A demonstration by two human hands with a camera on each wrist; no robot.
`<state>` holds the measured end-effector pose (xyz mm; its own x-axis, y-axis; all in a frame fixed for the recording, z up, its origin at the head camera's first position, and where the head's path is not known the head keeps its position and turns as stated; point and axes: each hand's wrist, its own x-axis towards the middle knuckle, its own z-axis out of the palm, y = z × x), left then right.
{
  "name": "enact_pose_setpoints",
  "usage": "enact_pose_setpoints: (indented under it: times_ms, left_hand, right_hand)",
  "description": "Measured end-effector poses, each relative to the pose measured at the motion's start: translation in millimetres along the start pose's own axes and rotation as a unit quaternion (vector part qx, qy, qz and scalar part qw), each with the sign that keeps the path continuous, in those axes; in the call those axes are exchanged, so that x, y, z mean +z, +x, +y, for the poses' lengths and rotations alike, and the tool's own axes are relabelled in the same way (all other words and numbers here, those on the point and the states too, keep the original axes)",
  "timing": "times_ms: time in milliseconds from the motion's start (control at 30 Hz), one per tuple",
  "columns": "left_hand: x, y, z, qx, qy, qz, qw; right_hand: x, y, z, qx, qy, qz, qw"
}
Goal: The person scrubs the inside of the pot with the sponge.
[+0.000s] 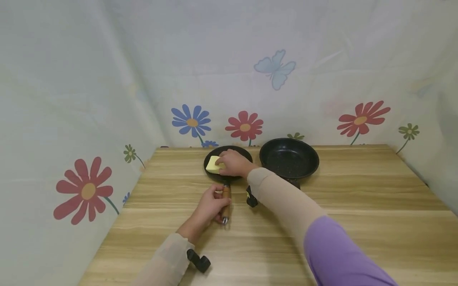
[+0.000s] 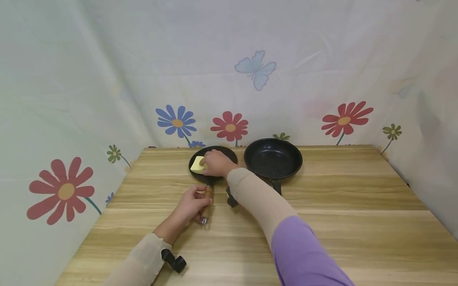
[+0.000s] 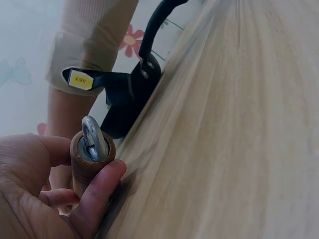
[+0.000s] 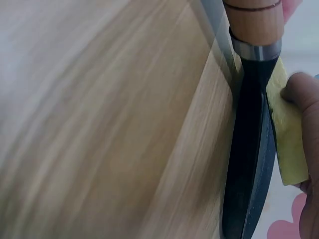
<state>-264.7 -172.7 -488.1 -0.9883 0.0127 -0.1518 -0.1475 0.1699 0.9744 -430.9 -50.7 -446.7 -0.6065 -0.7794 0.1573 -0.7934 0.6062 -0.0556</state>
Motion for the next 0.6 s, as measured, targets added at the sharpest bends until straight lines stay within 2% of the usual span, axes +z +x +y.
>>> enact_pose_setpoints:
  times_ms: [333, 600]
  left_hand:
    - [0.2, -5.0, 2.4, 0.007, -0.005, -0.005, 1.0]
    - [-1.3, -3.0, 1.6, 0.009, 0.012, -0.006, 0.9999]
  right_hand:
    - [8, 20.6, 7, 0.032, -0.022, -0.012, 0.9992]
    - [3, 29.2, 7, 0.055, -0.015, -0.011, 0.9983]
